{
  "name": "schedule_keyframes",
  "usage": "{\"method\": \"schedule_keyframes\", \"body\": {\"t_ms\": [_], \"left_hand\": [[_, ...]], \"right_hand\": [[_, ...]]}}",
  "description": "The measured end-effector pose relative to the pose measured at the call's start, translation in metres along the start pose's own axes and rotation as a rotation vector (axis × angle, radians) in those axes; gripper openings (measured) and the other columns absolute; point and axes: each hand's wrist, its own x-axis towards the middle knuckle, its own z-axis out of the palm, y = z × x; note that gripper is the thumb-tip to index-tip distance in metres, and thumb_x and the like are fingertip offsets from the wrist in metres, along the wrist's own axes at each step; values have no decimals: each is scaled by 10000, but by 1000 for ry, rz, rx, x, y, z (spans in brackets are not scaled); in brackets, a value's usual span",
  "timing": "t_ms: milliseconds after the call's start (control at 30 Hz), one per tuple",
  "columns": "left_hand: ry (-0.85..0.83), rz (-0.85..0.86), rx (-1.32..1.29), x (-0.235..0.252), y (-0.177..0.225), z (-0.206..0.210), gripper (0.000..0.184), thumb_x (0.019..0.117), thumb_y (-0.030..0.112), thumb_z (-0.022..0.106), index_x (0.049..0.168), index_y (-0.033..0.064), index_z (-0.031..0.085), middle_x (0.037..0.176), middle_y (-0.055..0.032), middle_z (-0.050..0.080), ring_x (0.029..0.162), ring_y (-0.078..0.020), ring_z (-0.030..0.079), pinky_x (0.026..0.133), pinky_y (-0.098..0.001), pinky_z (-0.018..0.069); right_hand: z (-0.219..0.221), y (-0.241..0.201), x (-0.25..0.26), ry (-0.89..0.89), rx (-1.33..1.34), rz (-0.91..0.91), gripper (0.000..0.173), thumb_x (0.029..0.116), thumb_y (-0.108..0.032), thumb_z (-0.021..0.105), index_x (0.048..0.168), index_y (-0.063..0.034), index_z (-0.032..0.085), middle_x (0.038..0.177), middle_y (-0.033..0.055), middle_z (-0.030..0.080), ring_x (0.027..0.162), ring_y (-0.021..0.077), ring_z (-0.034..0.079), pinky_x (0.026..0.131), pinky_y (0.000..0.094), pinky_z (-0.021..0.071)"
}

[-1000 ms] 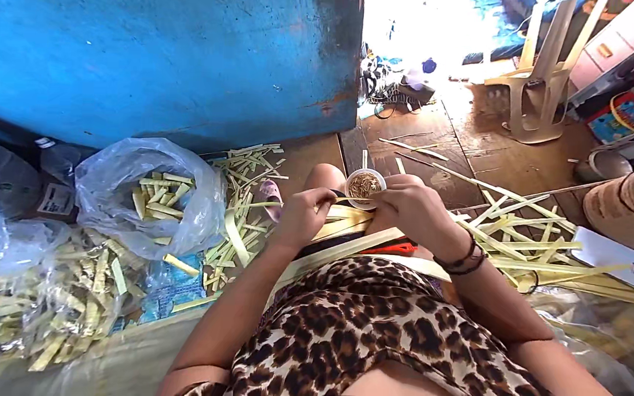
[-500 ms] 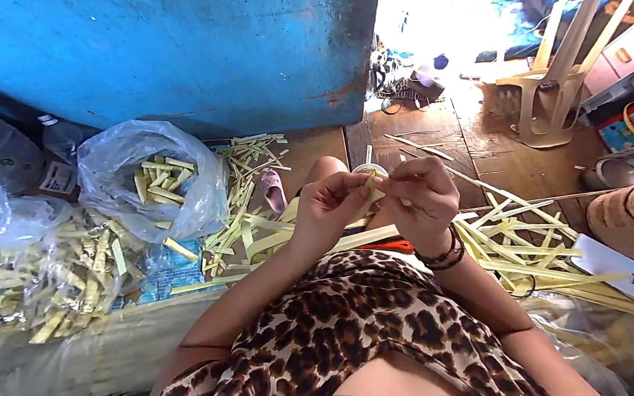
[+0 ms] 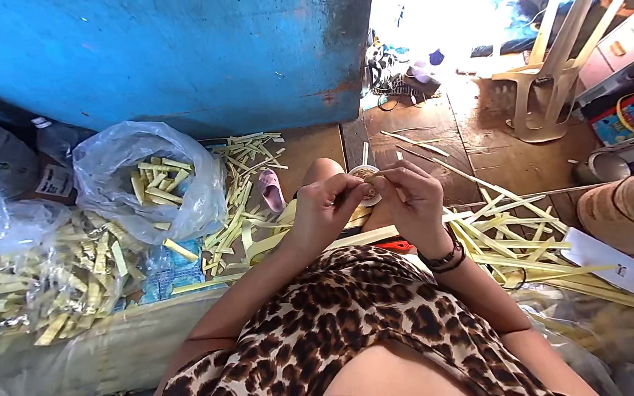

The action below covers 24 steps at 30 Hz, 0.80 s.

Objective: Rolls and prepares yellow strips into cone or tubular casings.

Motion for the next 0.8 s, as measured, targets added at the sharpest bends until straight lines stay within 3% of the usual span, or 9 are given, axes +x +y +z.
{"method": "schedule_keyframes", "body": {"t_ms": [67, 200, 367, 467, 533, 600, 700, 733, 800], "left_hand": [[-15, 46, 81, 10, 0, 0, 153, 977, 95, 631, 1008, -10, 737, 868, -49, 705, 768, -38, 657, 723, -186, 559], [47, -102, -176, 32, -3, -1, 111, 974, 96, 664, 1019, 14, 723, 865, 3, 726, 749, -19, 669, 695, -196, 578], [6, -399, -521, 66, -5, -6, 145, 971, 102, 679, 834, 92, 635, 680, 42, 629, 584, -52, 624, 568, -238, 576], [-80, -391, -636, 72, -3, -12, 124, 1024, 79, 578, 1049, 33, 691, 862, 15, 728, 772, -77, 714, 732, -268, 626], [-84, -349, -639, 76, -4, -13, 172, 957, -11, 652, 1127, -16, 683, 938, -10, 752, 829, -94, 729, 780, -269, 629], [-64, -335, -559, 82, -13, -12, 174, 948, -11, 674, 1121, -22, 691, 917, -11, 750, 801, -87, 727, 750, -261, 632], [-48, -307, -420, 87, -31, -10, 133, 993, 55, 646, 1095, -12, 702, 882, -5, 739, 752, -64, 715, 682, -236, 627], [-53, -293, -372, 88, -36, -10, 137, 1007, 80, 634, 1088, -5, 704, 865, 1, 730, 731, -50, 700, 659, -221, 613], [-60, -272, -297, 92, -43, -7, 142, 1019, 115, 627, 1068, 7, 705, 837, 16, 715, 695, -24, 670, 621, -190, 581]], "right_hand": [[-1, 3, 7, 13, -19, 3, 129, 962, -46, 650, 944, 54, 729, 924, 86, 678, 828, 66, 662, 741, 212, 589], [1, 3, 24, 7, 170, 87, 235, 880, 33, 732, 1097, 41, 642, 962, 67, 723, 825, 101, 717, 752, 277, 636], [-5, 13, 51, 123, -43, -128, 91, 849, 45, 739, 935, 30, 767, 898, 72, 687, 818, 81, 670, 714, 216, 592], [-6, 20, 63, 138, -241, -310, 23, 865, 17, 758, 888, 13, 764, 915, 116, 664, 869, 123, 659, 757, 229, 571], [-2, 24, 68, 138, -265, -339, 34, 870, 32, 746, 902, 24, 756, 936, 134, 645, 888, 140, 651, 774, 229, 564], [0, 28, 73, 94, -231, -274, 93, 886, 39, 691, 956, 33, 751, 970, 137, 634, 901, 138, 642, 769, 225, 559], [-9, 31, 77, -65, -35, 25, 260, 994, -64, 606, 1217, 60, 654, 1064, 108, 646, 915, 121, 669, 778, 271, 600], [-13, 32, 80, -103, 40, 121, 263, 1018, -107, 614, 1236, 40, 625, 1053, 83, 674, 894, 99, 689, 773, 264, 614], [-14, 38, 84, -125, 128, 246, 156, 1018, -113, 634, 1099, 20, 647, 890, 53, 690, 723, 59, 677, 638, 209, 594]]}}
